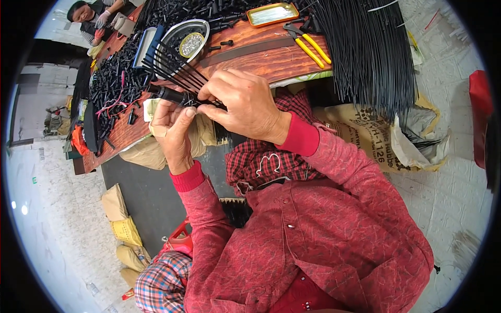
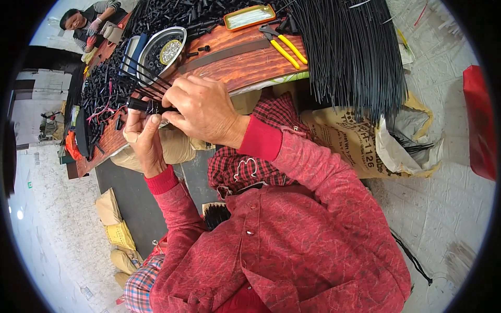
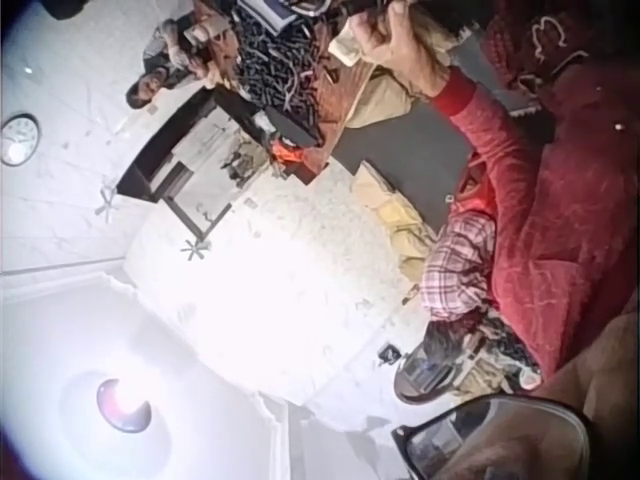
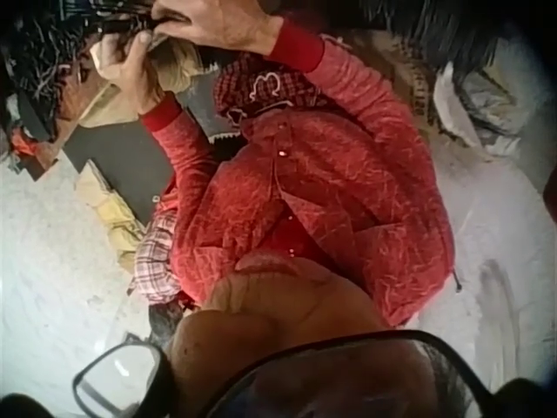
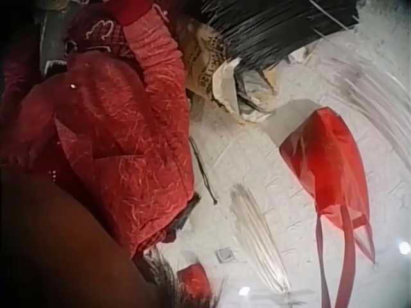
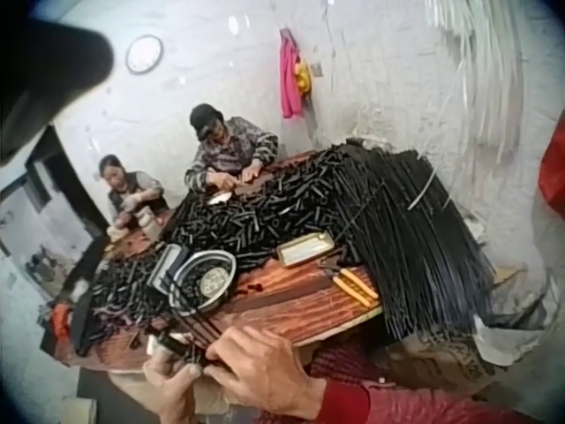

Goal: Assembling a wire harness by inserting multiple black wires into a plastic connector.

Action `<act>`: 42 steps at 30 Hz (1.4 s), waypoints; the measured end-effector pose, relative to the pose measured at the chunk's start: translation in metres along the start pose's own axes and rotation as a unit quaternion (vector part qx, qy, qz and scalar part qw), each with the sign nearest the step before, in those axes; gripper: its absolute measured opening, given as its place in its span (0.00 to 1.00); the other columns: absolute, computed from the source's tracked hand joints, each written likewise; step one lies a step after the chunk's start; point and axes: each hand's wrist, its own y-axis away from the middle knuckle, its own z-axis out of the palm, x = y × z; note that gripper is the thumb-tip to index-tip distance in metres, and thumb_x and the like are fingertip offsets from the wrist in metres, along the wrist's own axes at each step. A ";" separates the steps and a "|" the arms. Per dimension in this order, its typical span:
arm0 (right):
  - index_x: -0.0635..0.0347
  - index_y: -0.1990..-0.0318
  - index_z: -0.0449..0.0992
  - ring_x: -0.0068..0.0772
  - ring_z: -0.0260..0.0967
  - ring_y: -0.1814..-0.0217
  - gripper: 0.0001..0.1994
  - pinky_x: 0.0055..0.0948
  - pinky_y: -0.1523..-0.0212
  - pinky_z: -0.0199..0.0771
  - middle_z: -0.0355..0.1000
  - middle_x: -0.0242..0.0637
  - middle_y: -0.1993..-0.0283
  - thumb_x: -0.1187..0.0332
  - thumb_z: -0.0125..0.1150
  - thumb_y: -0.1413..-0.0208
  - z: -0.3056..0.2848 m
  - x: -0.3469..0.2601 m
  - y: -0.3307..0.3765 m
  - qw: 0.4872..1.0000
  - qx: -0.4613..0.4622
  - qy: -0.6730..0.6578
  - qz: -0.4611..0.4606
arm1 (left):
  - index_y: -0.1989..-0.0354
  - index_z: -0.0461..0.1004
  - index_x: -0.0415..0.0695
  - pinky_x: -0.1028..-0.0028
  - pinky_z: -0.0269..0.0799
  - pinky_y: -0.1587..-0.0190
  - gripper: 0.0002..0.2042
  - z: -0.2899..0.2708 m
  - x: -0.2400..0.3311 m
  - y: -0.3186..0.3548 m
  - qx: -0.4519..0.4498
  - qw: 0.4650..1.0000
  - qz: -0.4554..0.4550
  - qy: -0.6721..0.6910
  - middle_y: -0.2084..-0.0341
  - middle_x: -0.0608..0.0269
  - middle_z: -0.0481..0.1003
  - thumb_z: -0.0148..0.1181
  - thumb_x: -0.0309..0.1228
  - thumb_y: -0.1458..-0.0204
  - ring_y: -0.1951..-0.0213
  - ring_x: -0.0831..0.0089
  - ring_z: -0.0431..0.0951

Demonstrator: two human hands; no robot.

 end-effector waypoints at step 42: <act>0.58 0.71 0.72 0.34 0.71 0.72 0.06 0.29 0.74 0.72 0.69 0.32 0.73 0.71 0.64 0.54 0.021 -0.014 0.026 0.999 0.046 -0.013 0.001 | 0.50 0.70 0.33 0.72 0.71 0.50 0.24 -0.022 -0.021 0.000 -0.015 0.999 0.027 0.026 0.61 0.55 0.76 0.66 0.24 0.60 0.60 0.71 0.77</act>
